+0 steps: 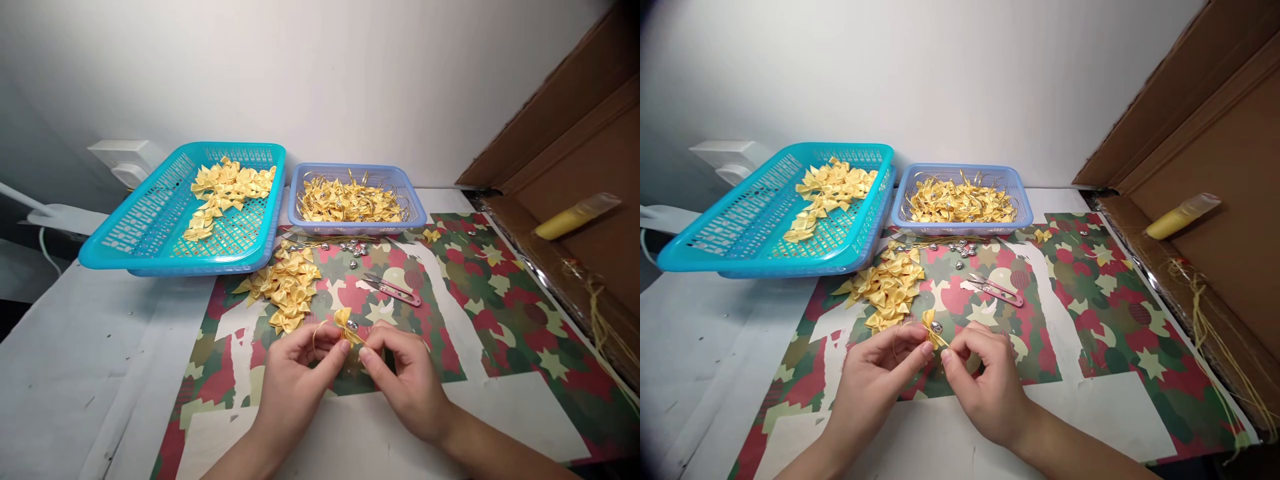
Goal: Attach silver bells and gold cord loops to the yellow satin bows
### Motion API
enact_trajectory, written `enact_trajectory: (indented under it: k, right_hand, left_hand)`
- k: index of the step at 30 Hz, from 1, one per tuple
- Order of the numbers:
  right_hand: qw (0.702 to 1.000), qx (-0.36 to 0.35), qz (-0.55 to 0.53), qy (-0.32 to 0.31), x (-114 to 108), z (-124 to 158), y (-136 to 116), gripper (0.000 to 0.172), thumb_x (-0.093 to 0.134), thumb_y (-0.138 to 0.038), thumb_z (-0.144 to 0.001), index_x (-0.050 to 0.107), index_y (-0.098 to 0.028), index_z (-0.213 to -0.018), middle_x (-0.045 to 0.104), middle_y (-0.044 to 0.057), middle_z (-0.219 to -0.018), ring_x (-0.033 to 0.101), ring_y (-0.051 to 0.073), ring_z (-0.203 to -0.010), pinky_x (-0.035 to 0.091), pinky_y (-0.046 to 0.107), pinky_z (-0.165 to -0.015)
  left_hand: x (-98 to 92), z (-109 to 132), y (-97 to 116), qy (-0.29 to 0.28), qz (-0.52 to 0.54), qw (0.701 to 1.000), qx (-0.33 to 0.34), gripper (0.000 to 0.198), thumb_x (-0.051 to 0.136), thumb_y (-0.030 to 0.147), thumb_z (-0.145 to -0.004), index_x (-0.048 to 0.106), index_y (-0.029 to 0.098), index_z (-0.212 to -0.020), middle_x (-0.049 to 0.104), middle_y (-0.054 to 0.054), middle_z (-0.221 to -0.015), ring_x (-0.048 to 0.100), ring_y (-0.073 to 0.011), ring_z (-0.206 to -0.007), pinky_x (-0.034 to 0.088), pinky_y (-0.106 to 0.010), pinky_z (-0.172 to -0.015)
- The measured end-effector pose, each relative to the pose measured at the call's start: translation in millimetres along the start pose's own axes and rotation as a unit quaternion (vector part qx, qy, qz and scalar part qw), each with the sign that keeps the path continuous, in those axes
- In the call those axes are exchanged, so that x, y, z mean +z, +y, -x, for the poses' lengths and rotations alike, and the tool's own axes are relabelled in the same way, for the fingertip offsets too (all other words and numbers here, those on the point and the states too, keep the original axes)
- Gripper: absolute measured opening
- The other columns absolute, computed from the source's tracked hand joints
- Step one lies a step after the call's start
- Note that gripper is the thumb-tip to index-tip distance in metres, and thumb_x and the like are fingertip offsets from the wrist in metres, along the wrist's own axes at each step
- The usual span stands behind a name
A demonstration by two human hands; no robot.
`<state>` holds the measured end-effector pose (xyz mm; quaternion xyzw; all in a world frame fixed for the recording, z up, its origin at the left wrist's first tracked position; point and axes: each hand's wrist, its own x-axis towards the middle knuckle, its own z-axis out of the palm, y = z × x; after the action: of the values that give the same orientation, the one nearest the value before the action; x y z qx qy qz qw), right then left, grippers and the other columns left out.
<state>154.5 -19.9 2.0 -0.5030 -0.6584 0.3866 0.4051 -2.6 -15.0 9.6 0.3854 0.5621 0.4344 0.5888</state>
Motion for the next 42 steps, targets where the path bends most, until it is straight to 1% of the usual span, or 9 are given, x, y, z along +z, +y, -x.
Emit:
enact_trajectory:
  k: [5, 9, 15, 18, 25, 30, 35, 39, 42]
  right_hand:
    - [1.0, 0.016, 0.015, -0.01, -0.4, -2.9, -2.6, 0.026, 0.052, -0.019, -0.086, 0.049, -0.019, -0.06, 0.05, -0.003, -0.054, 0.047, 0.012, -0.054, 0.039, 0.024, -0.052]
    - [0.999, 0.027, 0.015, -0.006, 0.3, -1.8, -1.8, 0.023, 0.053, -0.021, -0.088, 0.058, -0.018, -0.066, 0.055, -0.002, -0.057, 0.049, 0.012, -0.055, 0.041, 0.024, -0.053]
    - [0.999, 0.027, 0.01, 0.023, 1.0, 0.5, 2.2, 0.017, 0.056, -0.02, -0.088, 0.067, -0.018, -0.074, 0.066, 0.004, -0.068, 0.059, 0.017, -0.067, 0.046, 0.027, -0.059]
    - [0.999, 0.012, 0.017, 0.024, 1.4, -0.2, 1.6, 0.018, 0.056, -0.019, -0.088, 0.067, -0.018, -0.074, 0.065, 0.003, -0.064, 0.058, 0.016, -0.062, 0.045, 0.027, -0.057]
    - [1.0, -0.004, 0.02, 0.014, 3.1, -0.1, 0.7, 0.02, 0.055, -0.018, -0.088, 0.063, -0.018, -0.07, 0.054, -0.002, -0.055, 0.048, 0.012, -0.053, 0.04, 0.025, -0.052]
    - [1.0, 0.003, -0.009, 0.005, 2.9, 0.3, 3.3, 0.021, 0.054, -0.018, -0.089, 0.061, -0.018, -0.07, 0.054, -0.001, -0.057, 0.047, 0.013, -0.055, 0.041, 0.026, -0.055]
    - [1.0, 0.016, -0.015, 0.002, 2.6, 0.3, 3.0, 0.021, 0.054, -0.02, -0.089, 0.06, -0.018, -0.069, 0.051, -0.002, -0.057, 0.046, 0.013, -0.055, 0.04, 0.026, -0.055]
    - [1.0, 0.022, -0.022, 0.0, 2.2, 1.3, 2.6, 0.022, 0.054, -0.02, -0.09, 0.06, -0.018, -0.069, 0.051, -0.002, -0.057, 0.046, 0.012, -0.055, 0.039, 0.026, -0.054]
    - [0.999, 0.029, -0.027, 0.0, 2.4, 1.9, 3.7, 0.022, 0.054, -0.021, -0.09, 0.062, -0.017, -0.07, 0.053, -0.001, -0.058, 0.047, 0.013, -0.055, 0.04, 0.026, -0.054]
  left_hand:
    - [1.3, -0.3, 1.1, 0.008, 0.009, 1.0, -0.004, 0.016, 0.076, 0.029, -0.068, 0.069, 0.015, -0.073, 0.068, -0.003, -0.066, 0.06, -0.0136, -0.055, 0.051, -0.021, -0.049]
    - [1.1, -0.9, 0.4, 0.015, 0.004, 1.0, 0.008, 0.012, 0.074, 0.026, -0.071, 0.07, 0.016, -0.074, 0.067, -0.002, -0.066, 0.06, -0.0133, -0.057, 0.051, -0.021, -0.052]
    - [-0.5, 0.2, -2.8, 0.019, -0.004, 0.999, 0.032, 0.008, 0.073, 0.024, -0.072, 0.071, 0.017, -0.074, 0.068, -0.002, -0.068, 0.061, -0.0143, -0.063, 0.051, -0.021, -0.057]
    - [-1.2, 0.4, -3.7, 0.027, -0.017, 0.999, 0.043, 0.008, 0.072, 0.025, -0.074, 0.071, 0.017, -0.075, 0.067, -0.002, -0.066, 0.06, -0.0139, -0.062, 0.05, -0.02, -0.056]
    - [-2.3, 0.0, -5.5, 0.031, -0.043, 0.996, 0.068, 0.009, 0.071, 0.026, -0.076, 0.072, 0.018, -0.073, 0.066, -0.002, -0.069, 0.059, -0.0139, -0.062, 0.048, -0.02, -0.055]
    - [-1.9, -0.2, -2.8, 0.014, -0.009, 0.999, 0.032, 0.012, 0.07, 0.029, -0.076, 0.069, 0.018, -0.071, 0.062, 0.0, -0.064, 0.055, -0.0125, -0.061, 0.047, -0.02, -0.056]
    - [-1.9, -1.3, -0.3, 0.009, 0.01, 1.0, -0.012, 0.017, 0.071, 0.034, -0.075, 0.067, 0.018, -0.07, 0.057, 0.001, -0.061, 0.049, -0.0106, -0.056, 0.041, -0.018, -0.049]
    - [-1.9, -1.1, 0.4, 0.0, 0.012, 1.0, -0.018, 0.017, 0.07, 0.034, -0.075, 0.066, 0.018, -0.07, 0.056, 0.002, -0.061, 0.048, -0.01, -0.055, 0.04, -0.018, -0.048]
    - [-1.3, 0.0, -0.4, -0.008, 0.008, 1.0, -0.007, 0.015, 0.07, 0.032, -0.076, 0.066, 0.017, -0.073, 0.06, 0.0, -0.065, 0.053, -0.0111, -0.059, 0.044, -0.019, -0.051]
